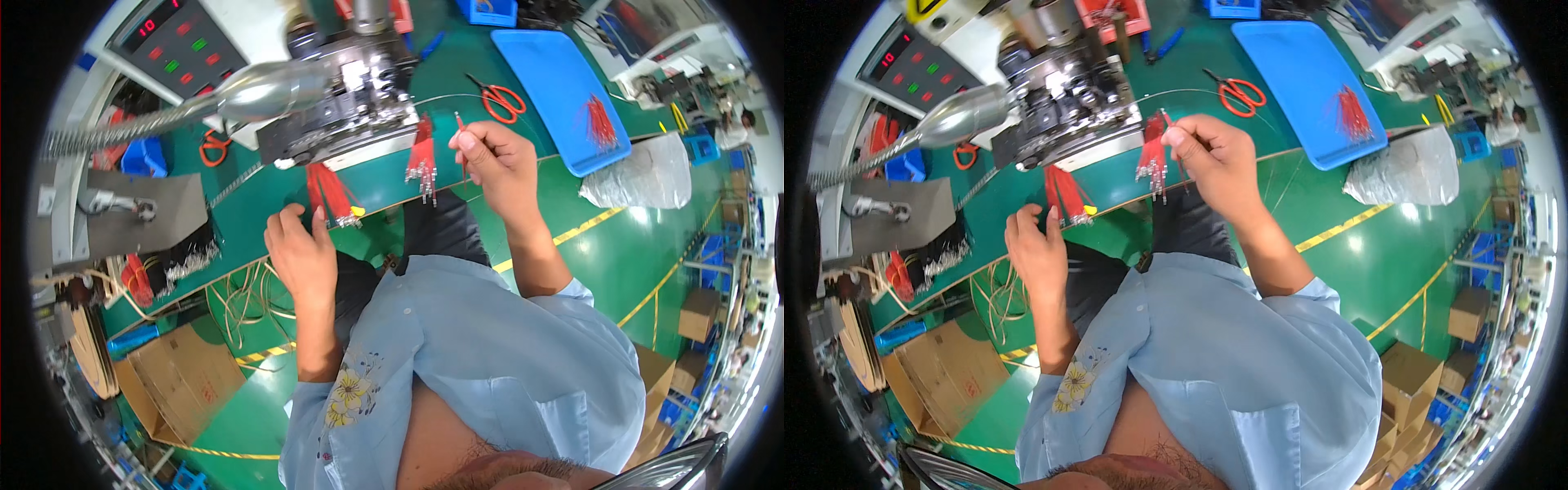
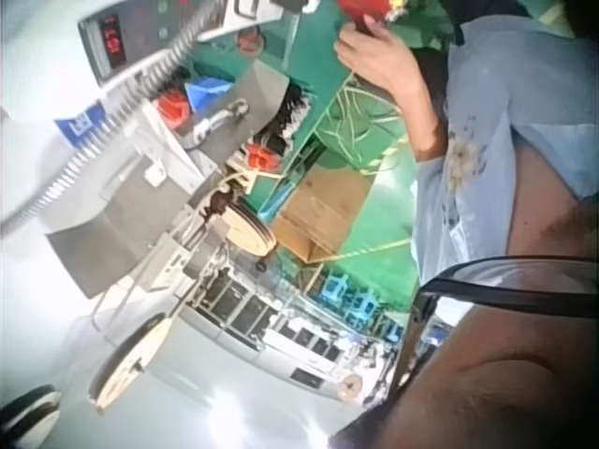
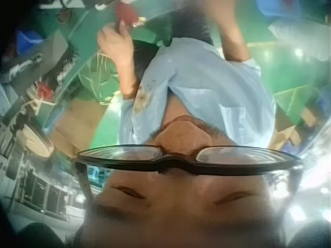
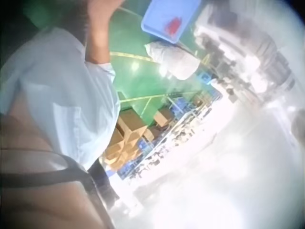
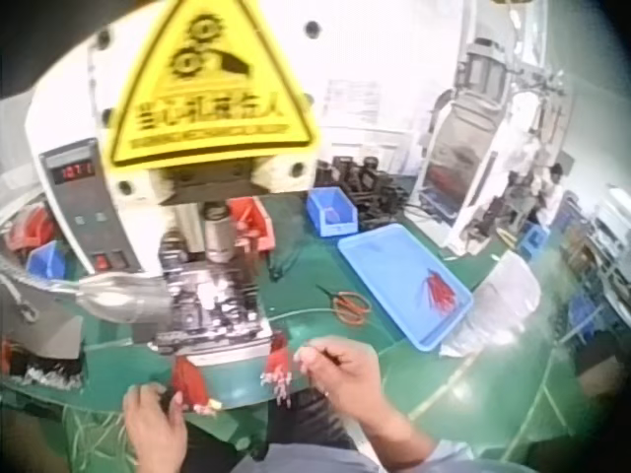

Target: Using a machine to process and crimp electrical wires at an industrial workbench.

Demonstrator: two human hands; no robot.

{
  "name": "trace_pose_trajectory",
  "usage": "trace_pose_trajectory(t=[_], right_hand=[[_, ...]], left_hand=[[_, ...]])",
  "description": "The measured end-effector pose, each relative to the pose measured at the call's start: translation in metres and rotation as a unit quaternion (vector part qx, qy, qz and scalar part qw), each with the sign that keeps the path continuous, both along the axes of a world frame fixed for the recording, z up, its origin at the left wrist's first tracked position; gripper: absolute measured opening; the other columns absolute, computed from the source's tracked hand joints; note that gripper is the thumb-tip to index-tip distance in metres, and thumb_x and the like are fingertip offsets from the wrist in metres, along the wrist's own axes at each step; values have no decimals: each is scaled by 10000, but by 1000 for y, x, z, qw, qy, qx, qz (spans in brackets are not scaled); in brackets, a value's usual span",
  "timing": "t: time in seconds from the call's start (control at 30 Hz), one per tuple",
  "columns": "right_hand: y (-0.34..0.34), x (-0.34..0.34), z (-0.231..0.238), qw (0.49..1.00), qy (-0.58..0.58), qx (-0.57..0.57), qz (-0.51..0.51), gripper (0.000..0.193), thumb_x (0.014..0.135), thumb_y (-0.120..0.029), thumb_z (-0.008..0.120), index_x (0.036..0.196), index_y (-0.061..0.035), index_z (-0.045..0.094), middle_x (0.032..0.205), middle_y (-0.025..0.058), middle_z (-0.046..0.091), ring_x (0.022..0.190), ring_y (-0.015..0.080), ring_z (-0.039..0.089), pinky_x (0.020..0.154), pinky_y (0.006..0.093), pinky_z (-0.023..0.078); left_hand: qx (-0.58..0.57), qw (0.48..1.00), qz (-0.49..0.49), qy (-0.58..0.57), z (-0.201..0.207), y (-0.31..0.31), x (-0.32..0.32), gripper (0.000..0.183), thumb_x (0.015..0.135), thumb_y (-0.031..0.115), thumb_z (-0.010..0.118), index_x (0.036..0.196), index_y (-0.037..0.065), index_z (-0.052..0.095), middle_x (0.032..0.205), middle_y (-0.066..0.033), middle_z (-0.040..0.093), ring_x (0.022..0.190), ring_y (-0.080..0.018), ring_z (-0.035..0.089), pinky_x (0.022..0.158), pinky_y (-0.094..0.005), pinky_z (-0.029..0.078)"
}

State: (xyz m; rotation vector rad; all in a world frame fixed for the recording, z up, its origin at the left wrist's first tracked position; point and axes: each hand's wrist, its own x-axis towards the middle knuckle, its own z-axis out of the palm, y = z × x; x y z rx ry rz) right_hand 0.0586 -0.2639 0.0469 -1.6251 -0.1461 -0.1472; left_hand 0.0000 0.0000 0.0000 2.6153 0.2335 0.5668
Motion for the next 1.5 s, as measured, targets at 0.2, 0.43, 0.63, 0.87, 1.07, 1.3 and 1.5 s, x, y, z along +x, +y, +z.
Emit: trace_pose_trajectory(t=[0.2,0.43,0.63,0.87,1.07,1.3,1.5], right_hand=[[-108,33,16,885,-56,-404,-224,199,870,-227,691,840,-31,713,634,127,623,563,213,606,550,358,459],[-249,77,-32,729,92,-604,-308,518,764,-459,753,1091,-73,645,954,177,698,900,359,676,762,464,529],[-250,81,-43,701,129,-607,-352,667,706,-556,770,1107,-49,608,1012,190,686,974,364,663,787,477,523],[-299,86,-42,723,114,-611,-303,430,737,-405,767,1010,-85,674,938,189,696,939,369,665,811,465,517],[-248,59,-22,729,19,-584,-357,275,850,-307,677,1013,-88,706,868,164,705,815,348,683,738,440,519],[-64,-14,-5,902,-50,-404,-142,134,839,-211,706,855,-78,706,703,113,666,622,257,657,593,358,504],[18,19,-27,866,-7,-499,-40,332,785,-355,741,733,-55,608,720,158,664,679,344,659,619,446,507]], left_hand=[[21,999,-8,26,-3,-6,0,129,871,124,651,881,28,566,865,-153,567,834,-382,551,739,-488,423],[37,999,-9,34,-1,-8,6,144,885,93,620,811,-3,542,779,-149,560,720,-349,544,660,-463,416],[30,999,-20,27,0,-4,6,159,890,97,617,797,-2,535,749,-145,552,690,-346,540,638,-461,410],[-10,999,-23,36,3,-1,7,150,892,96,615,806,-2,542,730,-154,555,686,-346,545,637,-448,418],[-25,999,-9,41,3,1,6,115,867,87,638,820,12,563,768,-168,609,732,-387,593,655,-477,446],[-40,999,-9,29,3,10,-5,157,892,108,644,814,-9,573,673,-127,569,588,-281,543,591,-393,429],[-89,996,4,14,7,11,-19,127,885,103,666,858,-11,617,694,-113,604,585,-217,554,583,-344,444]])
